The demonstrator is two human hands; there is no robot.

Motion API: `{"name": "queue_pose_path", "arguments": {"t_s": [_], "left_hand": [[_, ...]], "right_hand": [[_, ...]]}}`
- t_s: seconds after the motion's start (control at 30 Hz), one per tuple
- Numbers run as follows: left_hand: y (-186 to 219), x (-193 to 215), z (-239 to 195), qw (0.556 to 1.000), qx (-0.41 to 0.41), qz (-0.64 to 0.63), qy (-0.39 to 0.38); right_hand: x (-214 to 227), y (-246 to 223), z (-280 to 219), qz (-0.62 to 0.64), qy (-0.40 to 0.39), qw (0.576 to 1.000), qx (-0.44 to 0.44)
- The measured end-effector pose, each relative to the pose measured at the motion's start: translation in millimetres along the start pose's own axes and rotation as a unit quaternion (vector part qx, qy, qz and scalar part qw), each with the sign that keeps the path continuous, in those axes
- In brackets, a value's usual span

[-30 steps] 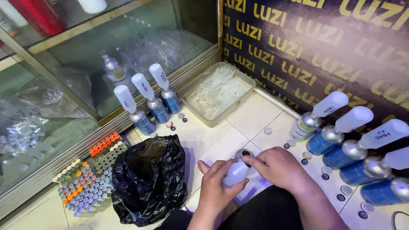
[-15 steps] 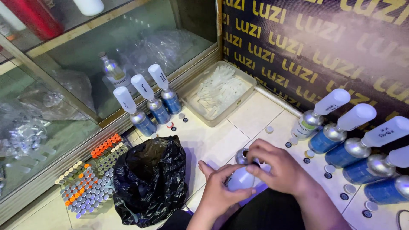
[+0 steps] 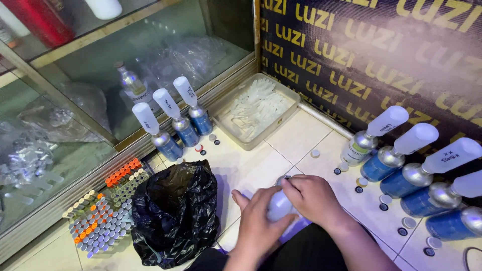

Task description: The person sits on the floor and pours liquid from small white plastic bottles into larger silver metal bottles. They then screw caps onto the metal bottles and place them on the floor. The person repeats this process with multiple bottles.

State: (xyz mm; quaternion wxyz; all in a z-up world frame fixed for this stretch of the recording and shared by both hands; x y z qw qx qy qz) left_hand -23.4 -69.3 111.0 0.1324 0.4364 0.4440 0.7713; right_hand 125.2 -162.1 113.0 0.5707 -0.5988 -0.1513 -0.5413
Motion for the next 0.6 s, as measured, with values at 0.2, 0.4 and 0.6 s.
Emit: {"name": "queue_pose_path", "arguments": {"t_s": [0.2,0.4,0.6], "left_hand": [[1,24,-1,0.938,0.233,-0.061,-0.248],[-4,2,-3,0.961,0.213,0.079,-0.161],[-21,-20,-9,0.977,0.185,0.072,-0.079]], "right_hand": [[11,-6,-4,0.113,0.051,0.968,0.217],[-4,13,3,-0.049,-0.019,0.999,0.007],[7,-15,10,-0.106,-0.090,0.981,-0.138]]}}
Point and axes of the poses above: each hand's wrist, its own z-axis towards the middle knuckle, its own x-axis out of the back of the hand, y = z × x, the point moved 1 cm from there along z, towards the middle knuckle, and after that the axes turned 7 degrees about x, right-handed, at the moved point
